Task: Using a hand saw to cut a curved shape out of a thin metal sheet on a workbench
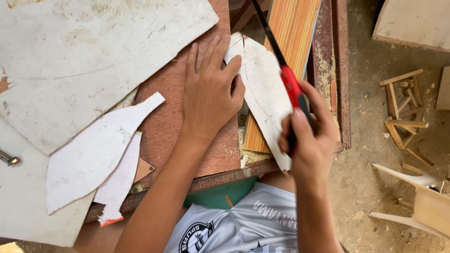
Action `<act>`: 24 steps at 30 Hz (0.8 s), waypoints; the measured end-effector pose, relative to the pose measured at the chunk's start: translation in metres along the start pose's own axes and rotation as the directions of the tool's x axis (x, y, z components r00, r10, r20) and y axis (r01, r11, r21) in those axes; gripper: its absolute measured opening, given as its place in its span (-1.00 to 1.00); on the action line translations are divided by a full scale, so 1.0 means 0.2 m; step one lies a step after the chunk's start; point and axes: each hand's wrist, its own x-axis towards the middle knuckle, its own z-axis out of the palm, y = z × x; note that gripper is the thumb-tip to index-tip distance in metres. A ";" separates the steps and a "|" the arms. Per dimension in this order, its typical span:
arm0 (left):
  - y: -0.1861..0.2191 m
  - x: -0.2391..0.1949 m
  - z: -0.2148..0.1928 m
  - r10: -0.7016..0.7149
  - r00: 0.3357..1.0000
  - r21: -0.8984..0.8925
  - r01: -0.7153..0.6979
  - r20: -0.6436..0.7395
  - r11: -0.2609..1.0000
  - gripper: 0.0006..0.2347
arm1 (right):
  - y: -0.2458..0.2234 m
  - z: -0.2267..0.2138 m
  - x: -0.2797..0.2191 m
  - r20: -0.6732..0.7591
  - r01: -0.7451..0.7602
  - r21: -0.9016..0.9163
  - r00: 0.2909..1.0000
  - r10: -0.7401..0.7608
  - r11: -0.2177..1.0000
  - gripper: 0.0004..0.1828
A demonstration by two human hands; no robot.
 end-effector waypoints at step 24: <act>-0.01 0.05 -0.10 -0.170 0.984 -0.418 0.177 0.054 0.891 -0.60 | 0.32 -0.56 -0.14 -0.304 0.134 -0.349 0.920 -0.248 0.927 -0.45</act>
